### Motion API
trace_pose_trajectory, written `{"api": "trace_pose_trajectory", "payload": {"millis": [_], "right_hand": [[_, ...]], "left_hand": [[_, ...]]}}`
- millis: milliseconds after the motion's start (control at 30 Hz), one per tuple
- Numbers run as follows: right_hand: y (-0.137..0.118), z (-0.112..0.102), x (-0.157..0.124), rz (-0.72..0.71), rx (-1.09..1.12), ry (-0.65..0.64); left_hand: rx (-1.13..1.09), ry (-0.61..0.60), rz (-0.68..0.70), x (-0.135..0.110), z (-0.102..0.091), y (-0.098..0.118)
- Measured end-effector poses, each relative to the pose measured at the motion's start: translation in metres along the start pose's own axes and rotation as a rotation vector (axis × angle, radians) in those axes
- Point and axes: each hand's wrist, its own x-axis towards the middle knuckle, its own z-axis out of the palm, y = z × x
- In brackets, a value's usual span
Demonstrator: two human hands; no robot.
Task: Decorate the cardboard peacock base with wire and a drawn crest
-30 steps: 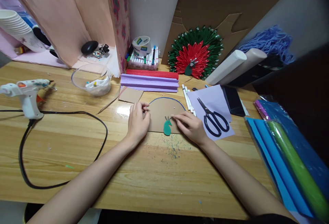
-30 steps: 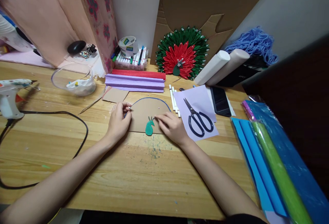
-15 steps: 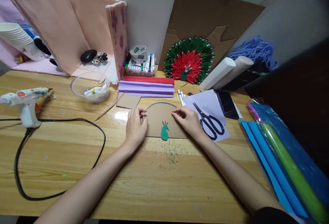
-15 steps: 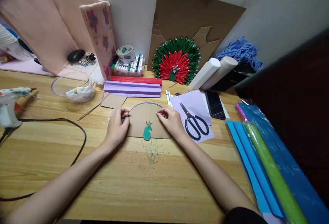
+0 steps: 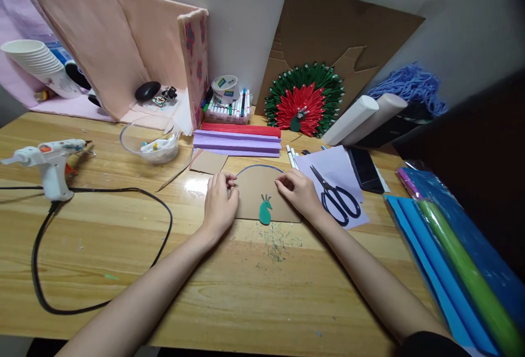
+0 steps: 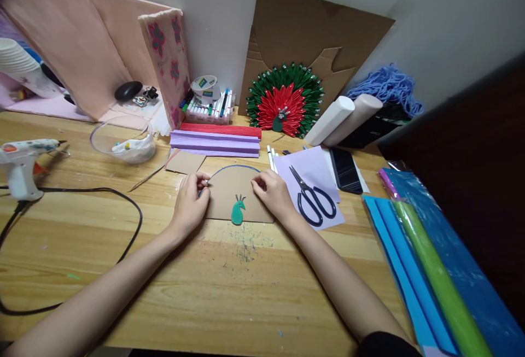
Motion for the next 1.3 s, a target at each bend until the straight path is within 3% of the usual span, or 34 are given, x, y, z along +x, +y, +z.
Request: {"api": "trace_pose_trajectory", "payload": {"millis": [300, 633, 1300], "right_hand": [[0.005, 0.003, -0.001, 0.034, 0.094, -0.010], [0.010, 0.001, -0.001, 0.018, 0.048, 0.076], [0.015, 0.002, 0.002, -0.152, -0.046, -0.038]], "left_hand": [[-0.004, -0.005, -0.001, 0.001, 0.001, -0.001], [0.014, -0.010, -0.003, 0.000, 0.000, 0.000], [0.018, -0.002, 0.012, -0.001, 0.001, 0.000]]}}
